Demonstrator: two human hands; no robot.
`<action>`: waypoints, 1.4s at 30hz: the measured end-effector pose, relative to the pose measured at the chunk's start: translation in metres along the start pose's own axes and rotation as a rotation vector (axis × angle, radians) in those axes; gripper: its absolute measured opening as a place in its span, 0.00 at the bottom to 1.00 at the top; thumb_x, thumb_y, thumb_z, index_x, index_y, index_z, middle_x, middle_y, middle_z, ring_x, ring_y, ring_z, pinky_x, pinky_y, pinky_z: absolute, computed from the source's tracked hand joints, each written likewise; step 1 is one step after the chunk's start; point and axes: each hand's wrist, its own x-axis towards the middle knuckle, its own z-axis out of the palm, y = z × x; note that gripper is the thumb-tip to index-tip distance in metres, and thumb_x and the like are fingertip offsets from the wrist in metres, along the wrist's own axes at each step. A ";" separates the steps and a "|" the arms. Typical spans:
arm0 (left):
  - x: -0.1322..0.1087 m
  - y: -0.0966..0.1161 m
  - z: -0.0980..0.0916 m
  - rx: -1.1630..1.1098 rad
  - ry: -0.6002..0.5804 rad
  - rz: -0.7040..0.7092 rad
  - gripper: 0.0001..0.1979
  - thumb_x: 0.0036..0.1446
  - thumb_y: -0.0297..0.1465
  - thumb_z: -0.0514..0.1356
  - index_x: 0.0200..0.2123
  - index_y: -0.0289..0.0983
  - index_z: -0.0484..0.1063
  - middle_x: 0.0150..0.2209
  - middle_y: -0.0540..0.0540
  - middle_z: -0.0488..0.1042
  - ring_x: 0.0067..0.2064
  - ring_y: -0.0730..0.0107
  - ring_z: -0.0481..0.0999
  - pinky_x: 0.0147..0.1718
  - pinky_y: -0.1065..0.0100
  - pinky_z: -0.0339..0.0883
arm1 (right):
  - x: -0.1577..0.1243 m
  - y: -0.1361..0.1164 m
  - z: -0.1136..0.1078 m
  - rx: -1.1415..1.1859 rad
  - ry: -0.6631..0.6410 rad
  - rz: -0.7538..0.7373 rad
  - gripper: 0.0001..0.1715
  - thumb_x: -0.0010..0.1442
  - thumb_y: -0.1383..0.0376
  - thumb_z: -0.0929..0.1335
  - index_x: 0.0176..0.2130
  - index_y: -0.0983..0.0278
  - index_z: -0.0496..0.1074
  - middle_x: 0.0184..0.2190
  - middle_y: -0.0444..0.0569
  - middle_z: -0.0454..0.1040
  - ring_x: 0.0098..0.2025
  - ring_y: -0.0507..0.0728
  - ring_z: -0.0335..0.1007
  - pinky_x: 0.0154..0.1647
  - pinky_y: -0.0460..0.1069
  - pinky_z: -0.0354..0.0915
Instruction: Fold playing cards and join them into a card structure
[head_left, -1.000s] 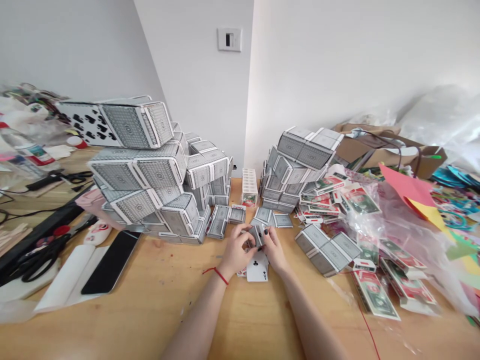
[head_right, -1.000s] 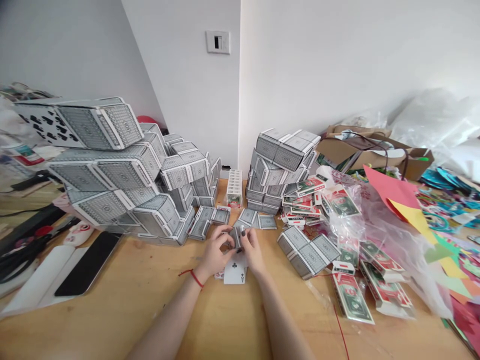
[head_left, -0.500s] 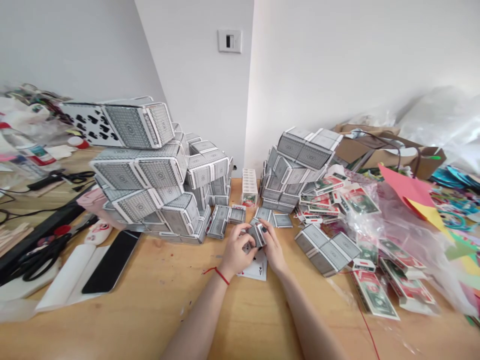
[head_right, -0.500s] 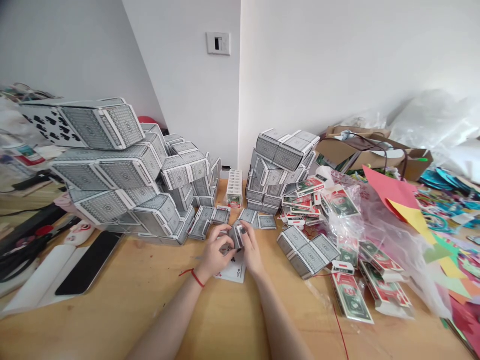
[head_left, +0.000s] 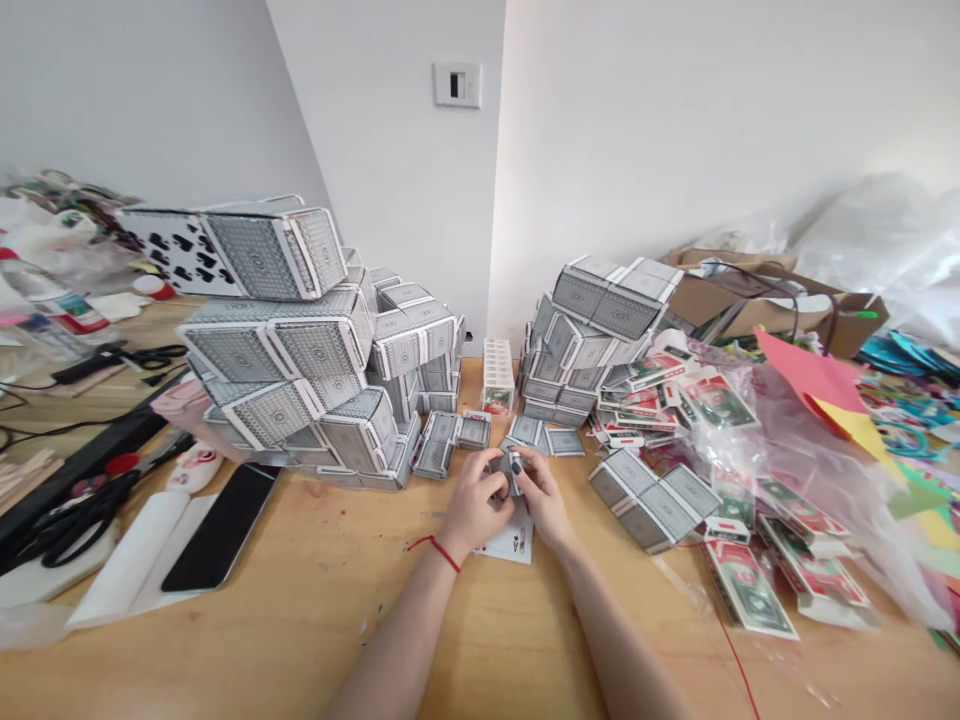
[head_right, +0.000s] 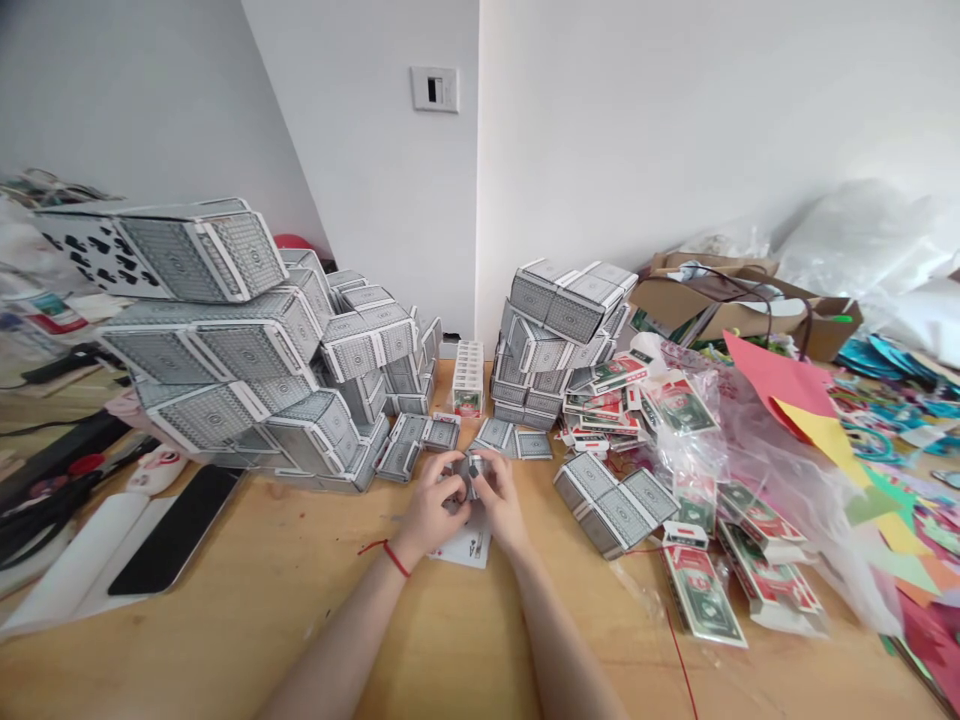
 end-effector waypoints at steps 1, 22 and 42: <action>0.000 0.000 0.000 0.008 0.000 0.002 0.08 0.40 0.20 0.56 0.20 0.36 0.60 0.46 0.45 0.61 0.48 0.63 0.61 0.45 0.60 0.61 | 0.000 -0.001 0.001 0.031 -0.008 0.017 0.19 0.51 0.55 0.65 0.43 0.58 0.68 0.39 0.47 0.69 0.42 0.57 0.63 0.42 0.51 0.61; 0.000 0.009 -0.002 0.027 -0.032 0.066 0.07 0.41 0.20 0.55 0.18 0.37 0.60 0.49 0.46 0.62 0.51 0.60 0.59 0.49 0.56 0.55 | -0.003 -0.013 0.005 0.476 -0.197 0.327 0.27 0.46 0.57 0.69 0.46 0.59 0.63 0.38 0.48 0.72 0.29 0.54 0.69 0.29 0.50 0.65; 0.008 -0.008 -0.004 -0.714 -0.195 -0.483 0.10 0.49 0.36 0.55 0.28 0.34 0.65 0.28 0.48 0.68 0.32 0.70 0.67 0.33 0.69 0.62 | -0.002 -0.010 0.003 0.172 -0.080 0.007 0.35 0.39 0.67 0.71 0.48 0.57 0.60 0.47 0.49 0.65 0.46 0.61 0.64 0.46 0.56 0.61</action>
